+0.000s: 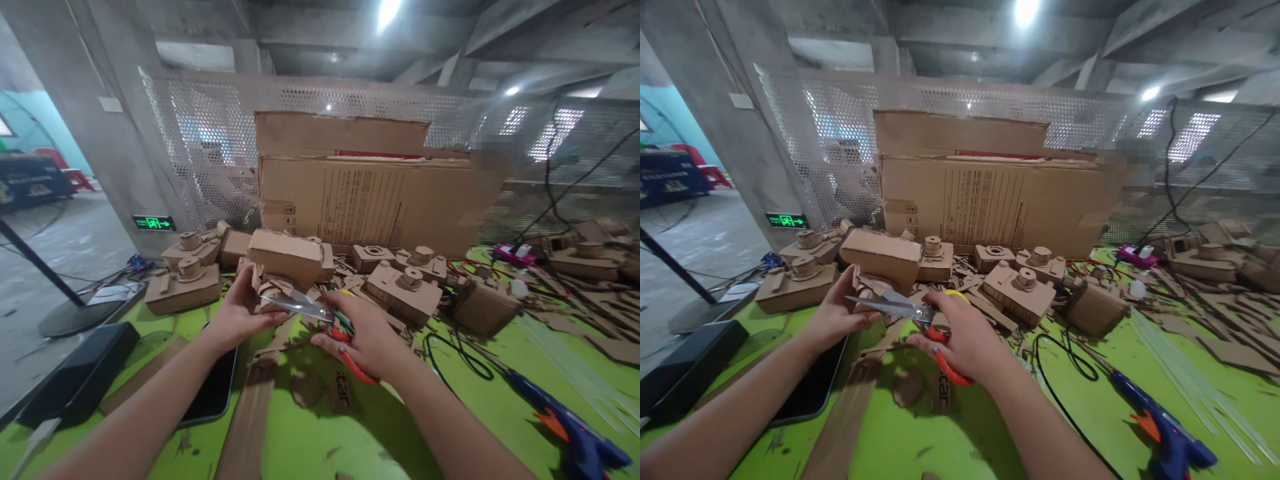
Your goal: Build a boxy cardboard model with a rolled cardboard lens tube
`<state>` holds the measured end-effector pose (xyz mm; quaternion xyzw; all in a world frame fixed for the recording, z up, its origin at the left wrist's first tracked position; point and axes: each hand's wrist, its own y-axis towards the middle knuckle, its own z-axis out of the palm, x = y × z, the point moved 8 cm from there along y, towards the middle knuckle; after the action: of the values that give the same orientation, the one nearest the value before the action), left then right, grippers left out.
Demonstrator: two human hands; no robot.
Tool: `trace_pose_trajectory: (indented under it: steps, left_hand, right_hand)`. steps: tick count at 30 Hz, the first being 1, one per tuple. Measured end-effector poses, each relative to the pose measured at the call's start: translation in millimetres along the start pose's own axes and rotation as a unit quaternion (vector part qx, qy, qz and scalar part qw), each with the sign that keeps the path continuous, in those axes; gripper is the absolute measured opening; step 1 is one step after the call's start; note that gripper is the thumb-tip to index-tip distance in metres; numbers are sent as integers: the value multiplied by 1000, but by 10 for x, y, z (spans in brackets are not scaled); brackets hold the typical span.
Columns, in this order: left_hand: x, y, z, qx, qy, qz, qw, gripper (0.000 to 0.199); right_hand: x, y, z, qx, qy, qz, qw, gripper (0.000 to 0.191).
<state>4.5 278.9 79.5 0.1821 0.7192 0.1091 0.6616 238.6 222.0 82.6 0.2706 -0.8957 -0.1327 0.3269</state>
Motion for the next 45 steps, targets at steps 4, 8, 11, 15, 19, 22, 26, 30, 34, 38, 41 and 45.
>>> trace_pose_trajectory:
  steps: [4,8,11,15,19,22,26,30,34,38,41,45]
  left_hand:
    - [-35,29,-5,1,-25,-7,1000,97]
    - [-5,43,-23,-6,-35,-11,999,106]
    - [4,42,-26,-4,-42,-18,999,100]
    - [-15,44,-16,0,-48,-28,998,93]
    - [-13,57,-7,1,-43,-41,998,90]
    - [16,63,-2,-1,-38,-52,998,93]
    - [62,54,19,1,-33,-68,997,95]
    - [48,54,17,6,-27,-64,998,93]
    - [24,77,-12,16,-16,-50,998,93]
    - [44,90,-37,25,-5,-48,999,91]
    - [63,79,-59,22,7,-48,999,94]
    - [51,64,-99,13,25,-43,999,95]
  right_hand:
    - [6,5,56,17,-29,-13,999,45]
    - [-21,10,25,-26,-75,-31,996,34]
    - [-77,10,-12,-44,-101,-20,994,36]
    - [-130,2,-32,-48,-130,-4,990,39]
    - [-165,-5,-9,-39,-162,6,986,34]
    - [-200,-11,-22,-40,-178,12,983,28]
    - [-239,-16,-47,-38,-203,14,978,22]
    - [-222,-15,-55,-42,-220,4,975,22]
    - [-154,-14,-41,-55,-223,-13,973,19]
    - [-132,-10,-6,-57,-224,-17,973,23]
    - [-165,-9,32,-46,-228,-11,972,21]
    - [-219,-16,79,-34,-221,-3,975,17]
